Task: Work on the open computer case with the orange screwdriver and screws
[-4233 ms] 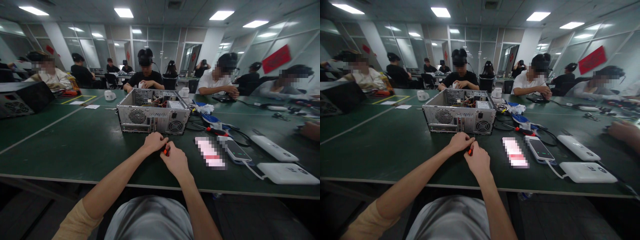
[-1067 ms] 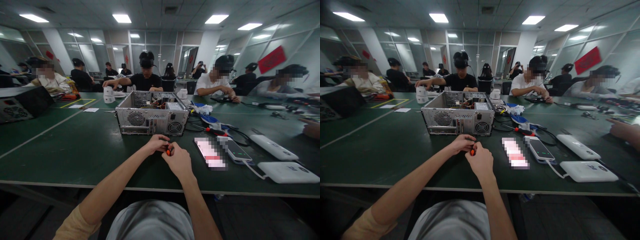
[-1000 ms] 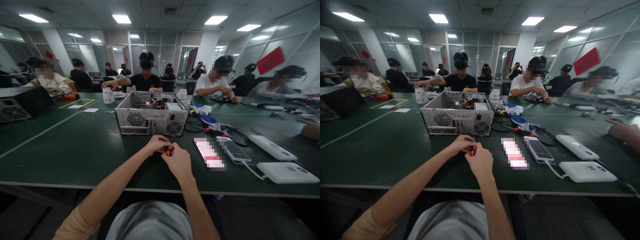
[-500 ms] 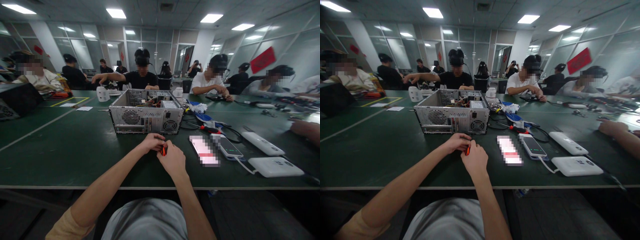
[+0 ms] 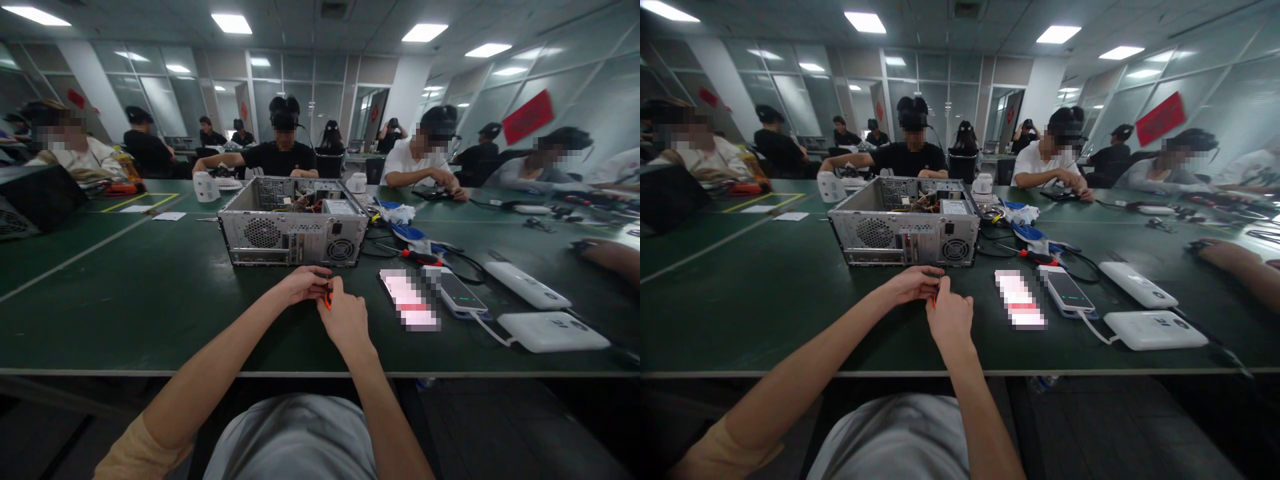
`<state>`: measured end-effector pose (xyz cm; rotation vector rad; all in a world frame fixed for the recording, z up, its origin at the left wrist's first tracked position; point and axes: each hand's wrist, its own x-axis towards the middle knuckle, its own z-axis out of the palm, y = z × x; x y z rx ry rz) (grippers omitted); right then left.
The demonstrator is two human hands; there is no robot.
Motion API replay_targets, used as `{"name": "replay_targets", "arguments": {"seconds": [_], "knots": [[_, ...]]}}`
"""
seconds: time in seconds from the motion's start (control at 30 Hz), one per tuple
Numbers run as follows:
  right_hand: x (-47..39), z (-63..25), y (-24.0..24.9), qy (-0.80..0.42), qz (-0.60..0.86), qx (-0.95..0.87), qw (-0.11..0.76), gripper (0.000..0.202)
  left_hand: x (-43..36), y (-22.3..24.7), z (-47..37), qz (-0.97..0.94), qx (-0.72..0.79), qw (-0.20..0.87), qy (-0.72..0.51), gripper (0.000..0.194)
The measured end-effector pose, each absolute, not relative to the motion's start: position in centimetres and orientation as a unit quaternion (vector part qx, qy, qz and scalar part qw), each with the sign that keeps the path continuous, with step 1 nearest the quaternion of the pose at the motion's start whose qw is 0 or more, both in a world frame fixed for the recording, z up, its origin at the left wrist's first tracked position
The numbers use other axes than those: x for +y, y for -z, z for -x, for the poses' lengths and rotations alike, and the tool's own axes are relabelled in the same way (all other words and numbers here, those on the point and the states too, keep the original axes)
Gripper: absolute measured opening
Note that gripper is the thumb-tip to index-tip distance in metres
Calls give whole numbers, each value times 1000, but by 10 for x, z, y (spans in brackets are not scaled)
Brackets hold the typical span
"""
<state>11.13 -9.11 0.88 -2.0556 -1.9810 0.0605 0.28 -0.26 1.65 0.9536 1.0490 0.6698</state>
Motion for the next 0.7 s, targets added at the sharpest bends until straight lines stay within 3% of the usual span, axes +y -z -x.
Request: {"name": "replay_targets", "arguments": {"seconds": [0.07,0.27,0.4,0.7], "knots": [[-90,-111,-8,-24,716,-685,137,23,-2,-16,-4,-441,480,694,-305,42],[-92,-109,-7,-40,707,-689,156,28,1,-11,-10,-464,509,649,-322,84],[-92,-109,-9,-42,694,-697,177,20,3,-14,-9,-450,504,669,-310,85],[-93,-111,-13,-31,697,-686,209,21,3,-23,-11,-431,493,700,-287,85]]}}
